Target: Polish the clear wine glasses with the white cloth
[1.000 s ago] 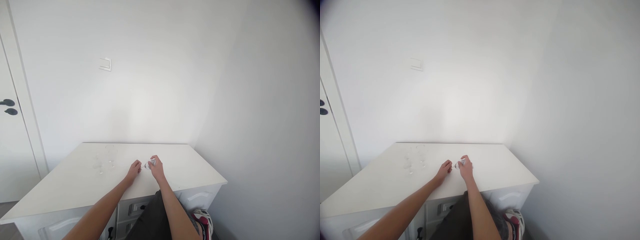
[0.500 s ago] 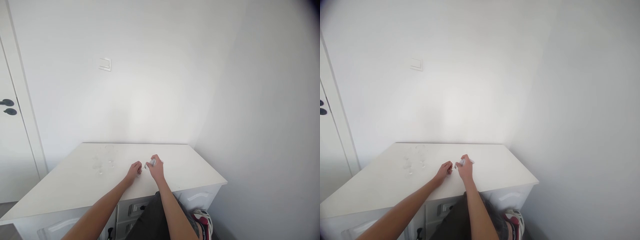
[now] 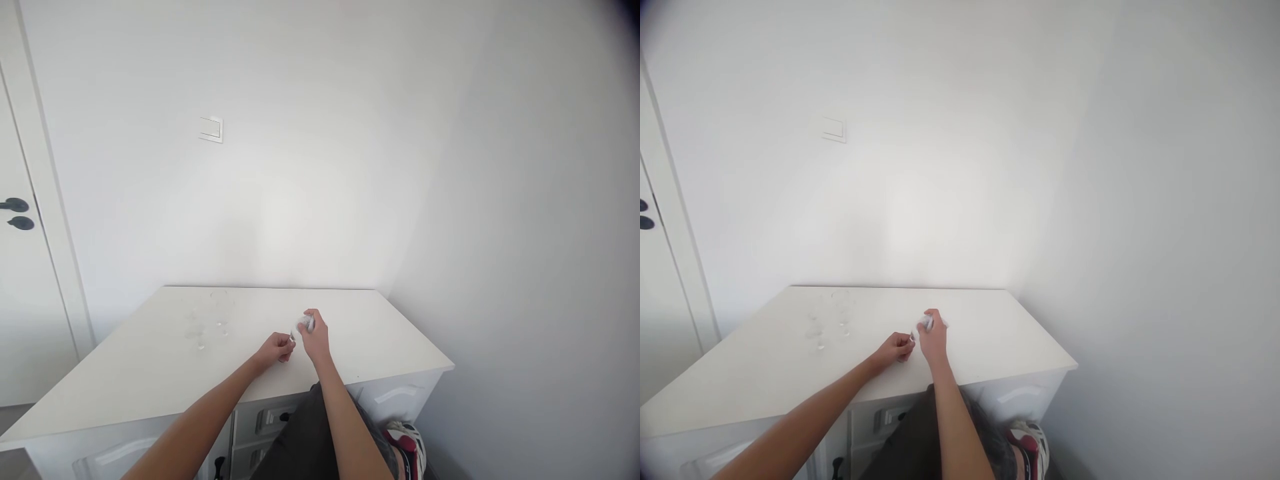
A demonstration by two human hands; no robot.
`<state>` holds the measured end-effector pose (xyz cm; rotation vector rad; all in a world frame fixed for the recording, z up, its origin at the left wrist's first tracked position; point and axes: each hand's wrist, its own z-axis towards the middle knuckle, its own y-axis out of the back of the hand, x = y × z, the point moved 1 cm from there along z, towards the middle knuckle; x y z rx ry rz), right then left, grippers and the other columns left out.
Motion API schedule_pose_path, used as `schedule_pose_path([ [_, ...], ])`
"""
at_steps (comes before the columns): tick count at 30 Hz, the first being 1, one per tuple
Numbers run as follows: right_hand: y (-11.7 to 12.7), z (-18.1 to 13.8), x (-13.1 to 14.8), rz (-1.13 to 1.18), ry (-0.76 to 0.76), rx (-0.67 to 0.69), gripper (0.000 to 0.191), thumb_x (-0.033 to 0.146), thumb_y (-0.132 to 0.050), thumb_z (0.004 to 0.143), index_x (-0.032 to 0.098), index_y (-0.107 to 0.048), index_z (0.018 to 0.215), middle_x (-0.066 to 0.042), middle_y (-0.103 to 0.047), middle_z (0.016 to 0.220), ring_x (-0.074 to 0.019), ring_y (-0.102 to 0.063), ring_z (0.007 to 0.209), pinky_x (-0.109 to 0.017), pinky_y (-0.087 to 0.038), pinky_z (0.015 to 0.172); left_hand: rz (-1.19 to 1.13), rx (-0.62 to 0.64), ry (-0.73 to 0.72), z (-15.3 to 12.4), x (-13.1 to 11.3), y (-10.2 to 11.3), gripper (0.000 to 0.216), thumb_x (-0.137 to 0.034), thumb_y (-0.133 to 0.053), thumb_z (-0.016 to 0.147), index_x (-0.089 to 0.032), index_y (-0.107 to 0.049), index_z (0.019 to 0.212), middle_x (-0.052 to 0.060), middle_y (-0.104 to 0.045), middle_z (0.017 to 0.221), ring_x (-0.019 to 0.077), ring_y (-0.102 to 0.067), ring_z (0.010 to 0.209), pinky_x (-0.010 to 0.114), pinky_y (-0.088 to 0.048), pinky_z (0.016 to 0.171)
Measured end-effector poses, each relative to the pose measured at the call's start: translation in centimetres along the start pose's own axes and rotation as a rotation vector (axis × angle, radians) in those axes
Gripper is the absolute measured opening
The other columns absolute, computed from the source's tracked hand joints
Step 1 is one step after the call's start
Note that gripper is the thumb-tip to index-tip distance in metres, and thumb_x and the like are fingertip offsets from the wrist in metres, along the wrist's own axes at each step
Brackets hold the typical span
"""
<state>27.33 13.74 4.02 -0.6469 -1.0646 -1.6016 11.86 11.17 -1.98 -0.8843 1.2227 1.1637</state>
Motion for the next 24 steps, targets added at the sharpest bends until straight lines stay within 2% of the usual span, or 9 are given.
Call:
schedule_pose_path([
  [4, 0.3, 0.2, -0.6, -0.023, -0.075, -0.138, 0.038, 0.037, -0.049, 0.083, 0.022, -0.057, 0.117, -0.006, -0.066, 0.094, -0.0231, -0.061, 0.083, -0.033, -0.045, 0.075, 0.022, -0.029, -0.002, 0.1, 0.2, 0.1, 0.048, -0.062, -0.063, 0.078, -0.021, -0.050, 0.056, -0.001, -0.052, 0.051, 0.0132, -0.042, 0.048, 0.027, -0.031, 0.053],
  [7, 0.8, 0.4, -0.9, -0.053, -0.139, -0.310, 0.048, 0.043, -0.039, 0.091, 0.018, -0.046, 0.131, -0.011, -0.067, 0.097, -0.0258, -0.062, 0.086, -0.034, -0.045, 0.074, 0.037, -0.064, -0.018, 0.2, 0.7, 0.3, 0.049, -0.063, -0.060, 0.080, -0.021, -0.050, 0.056, 0.000, -0.054, 0.051, 0.0137, -0.044, 0.048, 0.028, -0.033, 0.053],
  [9, 0.9, 0.4, -0.8, -0.092, -0.168, -0.368, 0.051, 0.044, -0.037, 0.092, 0.016, -0.040, 0.135, -0.012, -0.066, 0.094, -0.0274, -0.063, 0.085, -0.034, -0.044, 0.071, 0.041, -0.097, -0.037, 0.4, 0.9, 0.3, 0.048, -0.062, -0.058, 0.082, -0.021, -0.051, 0.057, 0.001, -0.056, 0.052, 0.0146, -0.046, 0.049, 0.028, -0.035, 0.054],
  [11, 0.7, 0.3, -0.5, -0.112, -0.153, -0.342, 0.046, 0.042, -0.038, 0.092, 0.017, -0.041, 0.131, -0.011, -0.065, 0.089, -0.0269, -0.062, 0.078, -0.033, -0.043, 0.067, 0.037, -0.130, -0.053, 0.5, 0.9, 0.4, 0.047, -0.060, -0.058, 0.083, -0.021, -0.053, 0.058, 0.001, -0.057, 0.054, 0.0153, -0.048, 0.051, 0.029, -0.036, 0.056],
  [15, -0.2, 0.0, 0.4, -0.100, -0.011, -0.173, 0.021, 0.035, -0.041, 0.091, 0.023, -0.050, 0.106, -0.005, -0.062, 0.083, -0.0222, -0.057, 0.070, -0.031, -0.042, 0.066, 0.020, -0.212, -0.072, 0.5, 0.6, 0.6, 0.046, -0.059, -0.056, 0.085, -0.020, -0.055, 0.060, 0.001, -0.056, 0.057, 0.0155, -0.048, 0.054, 0.029, -0.037, 0.059],
  [19, 0.0, -0.2, 0.7, -0.102, 0.015, -0.212, 0.014, 0.033, -0.043, 0.090, 0.023, -0.052, 0.095, -0.003, -0.060, 0.081, -0.0211, -0.055, 0.074, -0.031, -0.043, 0.071, -0.011, -0.279, -0.070, 0.4, 0.5, 0.8, 0.045, -0.059, -0.055, 0.087, -0.021, -0.054, 0.063, 0.001, -0.058, 0.062, 0.0162, -0.049, 0.060, 0.029, -0.038, 0.062],
  [21, 0.2, -0.1, 0.4, -0.100, 0.024, -0.223, 0.018, 0.030, -0.047, 0.086, 0.022, -0.054, 0.101, -0.005, -0.064, 0.090, -0.0223, -0.058, 0.082, -0.033, -0.044, 0.077, -0.025, -0.306, -0.060, 0.4, 0.6, 0.9, 0.046, -0.060, -0.055, 0.086, -0.020, -0.054, 0.063, 0.001, -0.058, 0.063, 0.0166, -0.050, 0.062, 0.029, -0.038, 0.062],
  [24, 0.4, 0.2, -0.4, -0.071, -0.002, -0.216, 0.048, 0.025, -0.051, 0.080, 0.021, -0.050, 0.128, -0.009, -0.065, 0.114, -0.0242, -0.060, 0.099, -0.035, -0.046, 0.085, -0.020, -0.332, -0.064, 0.4, 0.7, 1.0, 0.047, -0.061, -0.054, 0.087, -0.020, -0.055, 0.064, 0.001, -0.056, 0.064, 0.0164, -0.049, 0.062, 0.029, -0.038, 0.063],
])
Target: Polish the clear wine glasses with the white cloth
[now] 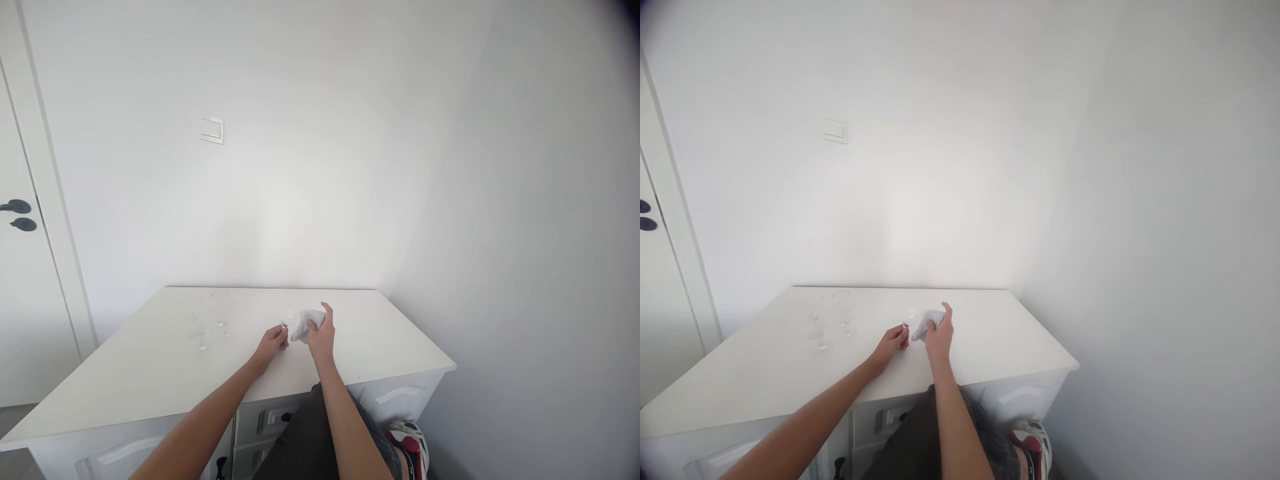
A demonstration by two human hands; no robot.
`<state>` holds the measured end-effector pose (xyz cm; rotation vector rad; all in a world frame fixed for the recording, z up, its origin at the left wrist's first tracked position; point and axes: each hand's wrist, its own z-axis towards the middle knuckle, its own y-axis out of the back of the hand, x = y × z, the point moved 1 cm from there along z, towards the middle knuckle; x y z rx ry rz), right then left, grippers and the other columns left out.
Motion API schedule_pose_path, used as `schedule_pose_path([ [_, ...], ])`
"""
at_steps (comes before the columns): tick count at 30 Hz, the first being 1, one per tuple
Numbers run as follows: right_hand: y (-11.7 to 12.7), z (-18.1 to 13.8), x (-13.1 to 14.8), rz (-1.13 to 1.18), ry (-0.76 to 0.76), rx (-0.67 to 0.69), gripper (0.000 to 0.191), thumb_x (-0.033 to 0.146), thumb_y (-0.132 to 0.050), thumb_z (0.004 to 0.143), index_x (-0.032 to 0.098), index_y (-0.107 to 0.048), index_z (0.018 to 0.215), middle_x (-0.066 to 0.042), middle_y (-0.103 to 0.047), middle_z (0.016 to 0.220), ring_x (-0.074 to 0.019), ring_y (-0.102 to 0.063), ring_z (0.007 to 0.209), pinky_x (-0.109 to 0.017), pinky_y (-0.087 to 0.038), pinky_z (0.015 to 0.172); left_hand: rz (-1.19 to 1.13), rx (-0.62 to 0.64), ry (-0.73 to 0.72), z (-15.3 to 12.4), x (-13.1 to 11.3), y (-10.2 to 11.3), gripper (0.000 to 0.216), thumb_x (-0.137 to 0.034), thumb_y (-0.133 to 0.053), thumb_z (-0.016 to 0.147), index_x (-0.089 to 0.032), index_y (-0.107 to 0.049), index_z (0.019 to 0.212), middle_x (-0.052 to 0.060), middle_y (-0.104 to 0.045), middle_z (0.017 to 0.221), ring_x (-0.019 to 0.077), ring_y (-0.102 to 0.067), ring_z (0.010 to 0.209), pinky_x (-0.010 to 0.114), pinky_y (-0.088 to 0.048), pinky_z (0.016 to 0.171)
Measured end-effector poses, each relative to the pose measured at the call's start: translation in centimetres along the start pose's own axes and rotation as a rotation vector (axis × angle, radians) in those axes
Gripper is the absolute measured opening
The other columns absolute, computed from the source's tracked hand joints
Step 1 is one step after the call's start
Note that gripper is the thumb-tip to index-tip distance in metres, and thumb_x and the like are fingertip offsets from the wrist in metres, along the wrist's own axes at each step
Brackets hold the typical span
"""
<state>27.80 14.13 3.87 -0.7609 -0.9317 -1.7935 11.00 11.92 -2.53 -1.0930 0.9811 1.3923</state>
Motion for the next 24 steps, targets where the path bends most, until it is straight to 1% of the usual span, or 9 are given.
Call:
schedule_pose_path([
  [2, -0.2, 0.2, -0.6, 0.006, -0.048, 0.026, 0.056, 0.025, -0.052, 0.079, 0.020, -0.049, 0.134, -0.011, -0.065, 0.119, -0.0250, -0.062, 0.102, -0.036, -0.047, 0.085, 0.000, -0.014, -0.005, 0.1, 0.0, 0.0, 0.047, -0.061, -0.054, 0.087, -0.020, -0.054, 0.064, 0.000, -0.056, 0.064, 0.0161, -0.048, 0.062, 0.029, -0.038, 0.063],
  [6, -0.6, 0.3, -1.2, -0.029, -0.077, 0.124, 0.034, 0.029, -0.053, 0.080, 0.019, -0.069, 0.108, -0.009, -0.072, 0.104, -0.0251, -0.065, 0.094, -0.036, -0.048, 0.086, -0.016, -0.029, 0.007, 0.2, 0.0, 0.1, 0.047, -0.061, -0.054, 0.087, -0.020, -0.053, 0.064, 0.000, -0.057, 0.064, 0.0157, -0.049, 0.062, 0.028, -0.039, 0.064],
  [9, -0.5, 0.3, -1.2, -0.061, -0.060, 0.145, 0.028, 0.030, -0.053, 0.081, 0.020, -0.074, 0.096, -0.008, -0.073, 0.103, -0.0250, -0.065, 0.099, -0.036, -0.046, 0.093, -0.020, -0.017, 0.007, 0.1, -0.1, 0.0, 0.047, -0.061, -0.054, 0.087, -0.020, -0.053, 0.065, 0.000, -0.056, 0.064, 0.0153, -0.049, 0.063, 0.028, -0.040, 0.064],
  [11, -0.6, 0.3, -1.3, -0.064, -0.053, 0.167, 0.028, 0.029, -0.051, 0.083, 0.020, -0.075, 0.093, -0.008, -0.073, 0.102, -0.0247, -0.065, 0.101, -0.035, -0.046, 0.095, -0.017, -0.003, 0.002, 0.1, -0.1, 0.0, 0.047, -0.060, -0.054, 0.088, -0.019, -0.053, 0.065, -0.001, -0.056, 0.065, 0.0150, -0.049, 0.064, 0.028, -0.040, 0.064],
  [13, -0.7, 0.3, -1.3, -0.056, -0.059, 0.170, 0.030, 0.026, -0.051, 0.082, 0.020, -0.074, 0.101, -0.008, -0.073, 0.105, -0.0245, -0.065, 0.101, -0.035, -0.047, 0.093, -0.014, 0.005, 0.000, 0.1, -0.2, 0.0, 0.047, -0.060, -0.054, 0.088, -0.019, -0.053, 0.065, -0.001, -0.056, 0.064, 0.0147, -0.049, 0.063, 0.027, -0.040, 0.064],
  [16, -0.9, 0.2, -1.4, -0.070, -0.091, 0.136, 0.043, 0.021, -0.056, 0.076, 0.017, -0.068, 0.118, -0.010, -0.072, 0.106, -0.0251, -0.066, 0.096, -0.035, -0.049, 0.086, -0.015, 0.005, 0.004, 0.1, -0.1, 0.0, 0.047, -0.061, -0.054, 0.088, -0.019, -0.054, 0.065, -0.001, -0.056, 0.064, 0.0146, -0.049, 0.063, 0.027, -0.040, 0.064],
  [18, -1.1, 0.2, -1.4, -0.078, -0.082, 0.149, 0.041, 0.020, -0.058, 0.074, 0.016, -0.070, 0.113, -0.011, -0.073, 0.101, -0.0251, -0.067, 0.089, -0.035, -0.050, 0.081, -0.019, 0.006, 0.007, 0.1, -0.1, 0.0, 0.047, -0.061, -0.054, 0.087, -0.019, -0.054, 0.065, -0.001, -0.056, 0.064, 0.0148, -0.049, 0.063, 0.027, -0.040, 0.064],
  [21, -1.1, 0.2, -1.4, -0.049, -0.047, 0.197, 0.024, 0.025, -0.060, 0.077, 0.020, -0.075, 0.093, -0.008, -0.074, 0.089, -0.0239, -0.066, 0.080, -0.034, -0.049, 0.076, -0.021, 0.014, 0.003, 0.2, 0.1, -0.1, 0.047, -0.061, -0.055, 0.087, -0.019, -0.054, 0.066, -0.001, -0.056, 0.064, 0.0150, -0.050, 0.063, 0.027, -0.040, 0.064],
  [24, -1.0, 0.3, -1.4, -0.005, -0.047, 0.220, 0.021, 0.032, -0.060, 0.080, 0.022, -0.077, 0.087, -0.006, -0.072, 0.084, -0.0233, -0.064, 0.076, -0.035, -0.048, 0.075, -0.012, 0.020, -0.013, 0.3, 0.2, -0.1, 0.047, -0.060, -0.055, 0.087, -0.019, -0.052, 0.065, -0.001, -0.056, 0.062, 0.0147, -0.049, 0.061, 0.027, -0.040, 0.063],
])
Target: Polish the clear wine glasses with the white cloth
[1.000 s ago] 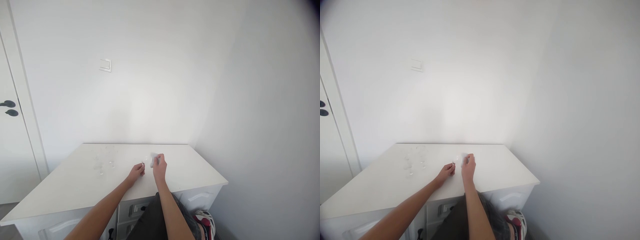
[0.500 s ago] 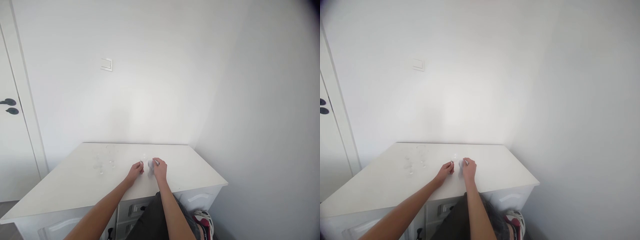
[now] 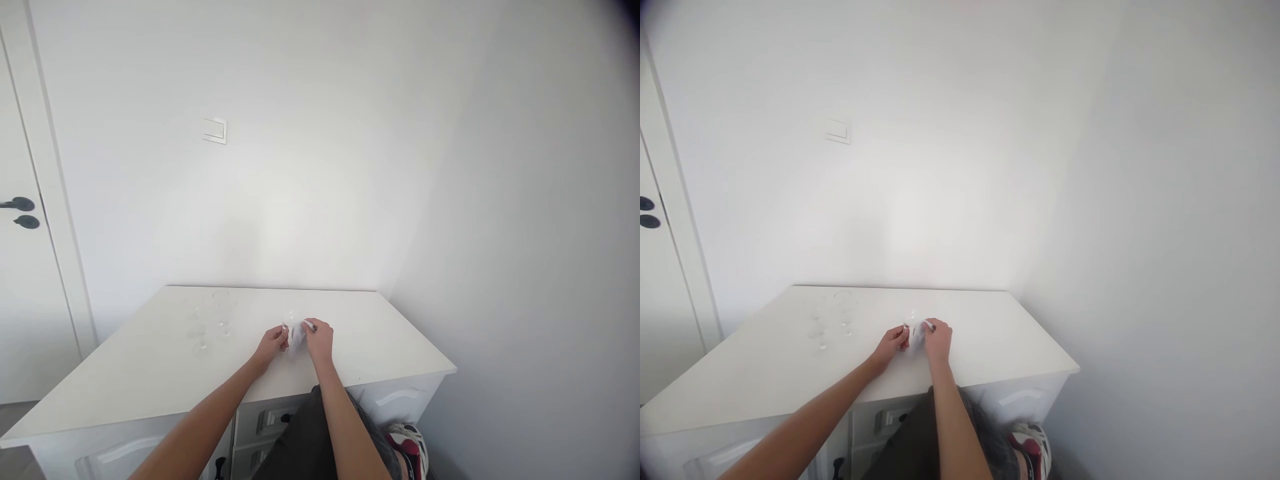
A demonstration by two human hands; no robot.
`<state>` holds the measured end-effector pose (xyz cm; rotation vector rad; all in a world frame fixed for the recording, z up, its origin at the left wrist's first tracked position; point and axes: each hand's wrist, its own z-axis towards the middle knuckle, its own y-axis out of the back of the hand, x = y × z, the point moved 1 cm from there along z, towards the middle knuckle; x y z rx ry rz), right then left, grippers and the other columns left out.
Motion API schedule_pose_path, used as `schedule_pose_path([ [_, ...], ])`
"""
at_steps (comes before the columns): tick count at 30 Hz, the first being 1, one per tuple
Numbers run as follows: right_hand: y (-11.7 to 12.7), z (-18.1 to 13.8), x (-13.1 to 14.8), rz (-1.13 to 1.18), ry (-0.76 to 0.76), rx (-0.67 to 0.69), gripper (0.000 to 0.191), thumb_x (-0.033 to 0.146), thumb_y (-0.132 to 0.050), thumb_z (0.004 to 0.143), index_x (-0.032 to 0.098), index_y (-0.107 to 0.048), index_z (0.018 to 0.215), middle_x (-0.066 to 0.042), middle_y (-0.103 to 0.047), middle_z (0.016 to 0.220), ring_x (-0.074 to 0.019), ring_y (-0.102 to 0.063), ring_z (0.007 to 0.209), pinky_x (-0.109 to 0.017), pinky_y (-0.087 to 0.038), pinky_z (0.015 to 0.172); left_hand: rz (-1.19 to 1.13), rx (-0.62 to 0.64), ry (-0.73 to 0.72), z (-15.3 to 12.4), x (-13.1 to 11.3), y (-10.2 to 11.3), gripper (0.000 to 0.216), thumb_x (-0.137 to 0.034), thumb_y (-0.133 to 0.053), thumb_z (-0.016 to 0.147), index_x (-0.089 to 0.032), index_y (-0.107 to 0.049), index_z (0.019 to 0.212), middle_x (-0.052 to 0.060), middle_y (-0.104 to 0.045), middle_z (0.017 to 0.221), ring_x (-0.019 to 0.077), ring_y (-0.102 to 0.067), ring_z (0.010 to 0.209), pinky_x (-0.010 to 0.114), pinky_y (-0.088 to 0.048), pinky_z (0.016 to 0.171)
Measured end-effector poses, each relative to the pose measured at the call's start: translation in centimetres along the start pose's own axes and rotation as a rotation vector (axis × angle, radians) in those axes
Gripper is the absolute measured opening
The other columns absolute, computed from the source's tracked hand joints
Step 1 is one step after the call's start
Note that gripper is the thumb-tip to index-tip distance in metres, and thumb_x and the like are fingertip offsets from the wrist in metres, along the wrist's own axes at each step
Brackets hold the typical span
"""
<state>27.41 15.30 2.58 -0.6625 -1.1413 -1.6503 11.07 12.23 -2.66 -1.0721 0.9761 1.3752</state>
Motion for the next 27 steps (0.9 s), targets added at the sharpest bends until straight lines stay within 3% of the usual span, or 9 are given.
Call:
schedule_pose_path([
  [2, 0.2, 0.0, 0.0, -0.030, 0.019, -0.041, 0.020, 0.034, -0.063, 0.079, 0.023, -0.078, 0.085, -0.009, -0.070, 0.087, -0.0253, -0.061, 0.083, -0.037, -0.047, 0.077, 0.005, 0.003, -0.003, 0.0, 0.0, 0.0, 0.047, -0.060, -0.055, 0.087, -0.019, -0.052, 0.065, -0.001, -0.056, 0.062, 0.0145, -0.049, 0.061, 0.028, -0.040, 0.063],
  [7, 0.6, -0.4, 0.9, -0.217, 0.126, -0.316, 0.017, 0.038, -0.067, 0.077, 0.023, -0.076, 0.078, -0.014, -0.057, 0.114, -0.0315, -0.048, 0.106, -0.042, -0.042, 0.085, -0.008, 0.018, 0.006, -0.1, -0.1, -0.1, 0.046, -0.059, -0.055, 0.088, -0.019, -0.052, 0.066, -0.001, -0.056, 0.064, 0.0142, -0.049, 0.062, 0.027, -0.039, 0.063],
  [9, 0.6, -0.5, 1.3, -0.224, 0.172, -0.303, 0.020, 0.038, -0.062, 0.082, 0.022, -0.073, 0.082, -0.013, -0.058, 0.114, -0.0293, -0.050, 0.104, -0.040, -0.041, 0.084, -0.015, 0.021, 0.003, -0.1, -0.1, -0.2, 0.044, -0.058, -0.055, 0.088, -0.019, -0.054, 0.068, -0.002, -0.053, 0.062, 0.0133, -0.046, 0.060, 0.026, -0.036, 0.060],
  [14, 0.2, -0.6, 1.3, -0.068, 0.026, -0.101, 0.026, 0.044, -0.046, 0.091, 0.024, -0.061, 0.099, 0.000, -0.059, 0.071, -0.0196, -0.054, 0.065, -0.029, -0.037, 0.061, -0.016, 0.013, -0.008, 0.0, 0.0, -0.4, 0.038, -0.054, -0.059, 0.085, -0.017, -0.061, 0.072, -0.002, -0.054, 0.063, 0.0130, -0.044, 0.059, 0.025, -0.033, 0.058],
  [20, -0.2, -0.5, 0.9, 0.021, -0.045, -0.047, 0.032, 0.039, -0.071, 0.065, 0.024, -0.057, 0.089, 0.003, -0.058, 0.070, -0.0184, -0.054, 0.065, -0.027, -0.039, 0.058, -0.008, 0.021, -0.024, 0.2, 0.3, -0.2, 0.037, -0.053, -0.057, 0.086, -0.017, -0.063, 0.076, -0.001, -0.059, 0.069, 0.0145, -0.048, 0.065, 0.026, -0.036, 0.061],
  [23, -0.1, -0.4, 0.6, 0.010, -0.082, 0.009, 0.029, 0.029, -0.069, 0.058, 0.023, -0.057, 0.083, 0.003, -0.058, 0.069, -0.0189, -0.054, 0.065, -0.028, -0.040, 0.060, 0.007, 0.019, -0.005, 0.2, 0.4, -0.1, 0.042, -0.056, -0.055, 0.088, -0.018, -0.058, 0.070, -0.003, -0.053, 0.062, 0.0132, -0.044, 0.059, 0.025, -0.034, 0.058],
  [25, 0.2, -0.3, 0.4, 0.011, -0.054, -0.052, 0.018, 0.026, -0.061, 0.061, 0.023, -0.056, 0.078, 0.001, -0.058, 0.073, -0.0197, -0.055, 0.070, -0.029, -0.041, 0.065, 0.028, 0.012, 0.001, 0.2, 0.3, -0.1, 0.045, -0.059, -0.054, 0.087, -0.019, -0.054, 0.066, -0.002, -0.053, 0.060, 0.0136, -0.046, 0.059, 0.026, -0.036, 0.059],
  [27, 0.8, -0.2, 0.4, 0.004, 0.016, -0.221, 0.011, 0.022, -0.052, 0.067, 0.022, -0.053, 0.078, -0.001, -0.057, 0.079, -0.0201, -0.054, 0.076, -0.031, -0.041, 0.071, 0.046, 0.016, 0.006, 0.0, 0.2, 0.0, 0.047, -0.061, -0.053, 0.087, -0.020, -0.051, 0.064, -0.001, -0.056, 0.061, 0.0148, -0.049, 0.061, 0.027, -0.039, 0.061],
])
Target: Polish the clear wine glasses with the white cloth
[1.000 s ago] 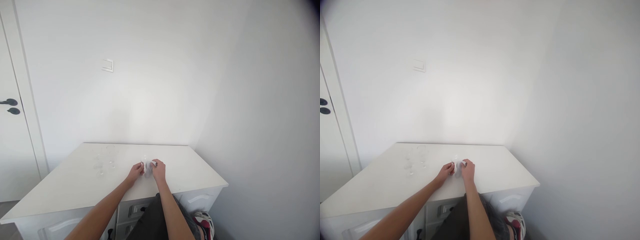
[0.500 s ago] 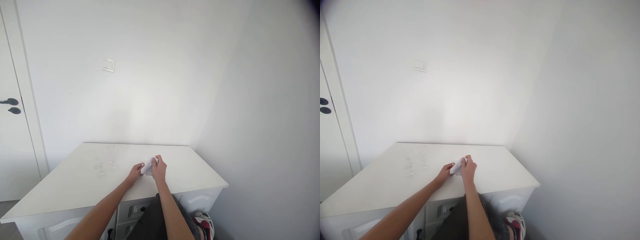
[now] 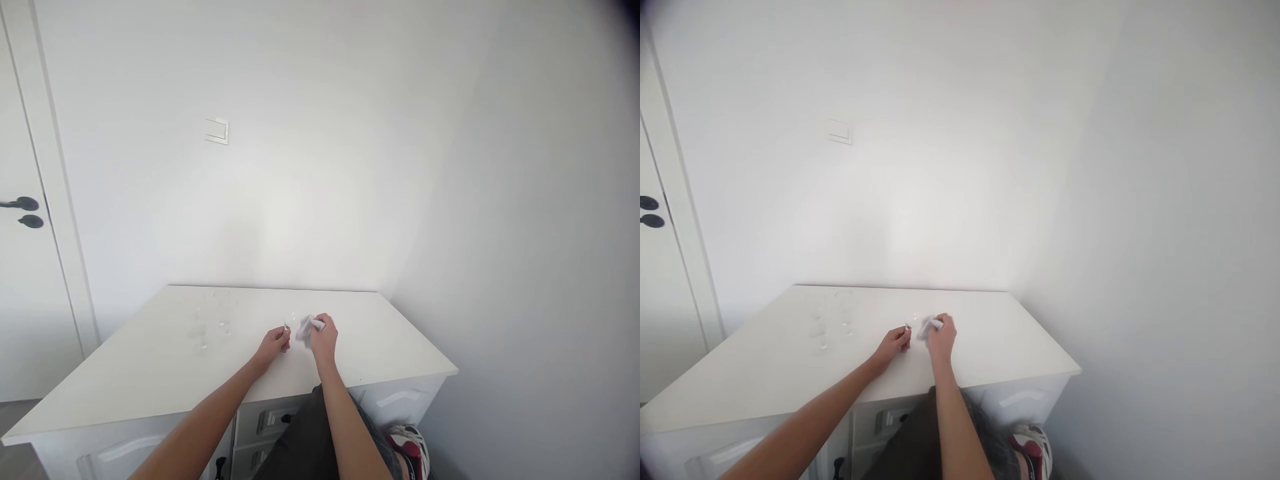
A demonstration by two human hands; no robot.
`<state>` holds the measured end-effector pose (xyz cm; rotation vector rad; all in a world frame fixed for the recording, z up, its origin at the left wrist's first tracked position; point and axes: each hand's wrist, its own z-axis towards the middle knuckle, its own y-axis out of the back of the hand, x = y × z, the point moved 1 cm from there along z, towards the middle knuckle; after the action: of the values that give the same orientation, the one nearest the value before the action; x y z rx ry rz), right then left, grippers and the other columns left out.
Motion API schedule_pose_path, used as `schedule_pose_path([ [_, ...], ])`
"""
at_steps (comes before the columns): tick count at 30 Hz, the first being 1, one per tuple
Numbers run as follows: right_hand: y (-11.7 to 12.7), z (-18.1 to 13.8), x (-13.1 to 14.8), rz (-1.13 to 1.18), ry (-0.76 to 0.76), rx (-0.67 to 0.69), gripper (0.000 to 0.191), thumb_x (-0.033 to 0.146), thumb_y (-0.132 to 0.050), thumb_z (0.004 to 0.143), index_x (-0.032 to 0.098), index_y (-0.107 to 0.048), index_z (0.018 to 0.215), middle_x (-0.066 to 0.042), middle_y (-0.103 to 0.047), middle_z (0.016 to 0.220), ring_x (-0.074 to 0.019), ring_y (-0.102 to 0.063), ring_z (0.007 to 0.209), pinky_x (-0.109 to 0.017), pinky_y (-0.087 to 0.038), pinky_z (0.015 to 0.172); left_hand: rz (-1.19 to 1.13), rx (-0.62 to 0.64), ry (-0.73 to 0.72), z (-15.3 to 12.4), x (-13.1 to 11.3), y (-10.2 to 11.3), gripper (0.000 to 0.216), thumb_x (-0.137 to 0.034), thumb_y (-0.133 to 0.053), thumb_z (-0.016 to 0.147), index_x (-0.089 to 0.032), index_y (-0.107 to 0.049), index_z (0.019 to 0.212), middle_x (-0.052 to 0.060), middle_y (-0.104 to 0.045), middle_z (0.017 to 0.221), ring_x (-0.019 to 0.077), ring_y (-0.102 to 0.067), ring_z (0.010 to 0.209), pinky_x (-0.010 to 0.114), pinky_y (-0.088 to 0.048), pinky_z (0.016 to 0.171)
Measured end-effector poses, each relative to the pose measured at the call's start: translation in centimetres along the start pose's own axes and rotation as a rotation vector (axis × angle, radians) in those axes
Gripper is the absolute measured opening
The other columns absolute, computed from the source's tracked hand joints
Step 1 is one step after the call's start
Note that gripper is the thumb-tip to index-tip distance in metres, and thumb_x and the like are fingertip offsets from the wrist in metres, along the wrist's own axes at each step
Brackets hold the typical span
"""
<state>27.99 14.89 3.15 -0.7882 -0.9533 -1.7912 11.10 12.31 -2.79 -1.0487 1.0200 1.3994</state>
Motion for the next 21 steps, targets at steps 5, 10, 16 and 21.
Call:
schedule_pose_path([
  [5, -0.1, -0.2, 0.7, 0.002, 0.138, -0.169, 0.007, 0.019, -0.045, 0.076, 0.022, -0.046, 0.082, -0.005, -0.053, 0.089, -0.0200, -0.050, 0.083, -0.032, -0.040, 0.077, 0.015, 0.027, 0.005, -0.2, -0.3, -0.2, 0.048, -0.064, -0.053, 0.086, -0.021, -0.050, 0.066, 0.000, -0.057, 0.061, 0.0153, -0.050, 0.060, 0.028, -0.039, 0.061],
  [10, -2.5, -1.0, 0.9, 0.147, -0.055, 0.170, 0.006, 0.029, -0.048, 0.077, 0.024, -0.045, 0.081, 0.003, -0.052, 0.071, -0.0164, -0.047, 0.063, -0.027, -0.038, 0.060, 0.013, 0.052, 0.006, -0.1, -0.4, -0.5, 0.051, -0.067, -0.053, 0.085, -0.019, -0.052, 0.065, -0.001, -0.055, 0.059, 0.0137, -0.046, 0.055, 0.027, -0.037, 0.059],
  [16, -3.3, -1.0, 0.4, 0.552, -0.373, 0.263, 0.020, 0.039, -0.053, 0.075, 0.023, -0.040, 0.075, 0.005, -0.046, 0.062, -0.0137, -0.046, 0.055, -0.025, -0.041, 0.053, -0.043, 0.060, -0.014, -0.3, -0.9, -0.4, 0.051, -0.066, -0.054, 0.086, -0.019, -0.051, 0.066, -0.002, -0.052, 0.058, 0.0133, -0.045, 0.057, 0.027, -0.036, 0.060],
  [21, -2.7, -0.3, 0.3, 0.798, -0.413, 0.039, 0.024, 0.039, -0.054, 0.077, 0.024, -0.036, 0.073, 0.006, -0.041, 0.063, -0.0123, -0.046, 0.055, -0.024, -0.042, 0.053, -0.071, 0.127, 0.011, -0.6, -1.0, -0.4, 0.049, -0.062, -0.055, 0.087, -0.018, -0.055, 0.067, 0.001, -0.059, 0.060, 0.0138, -0.048, 0.057, 0.028, -0.037, 0.062],
])
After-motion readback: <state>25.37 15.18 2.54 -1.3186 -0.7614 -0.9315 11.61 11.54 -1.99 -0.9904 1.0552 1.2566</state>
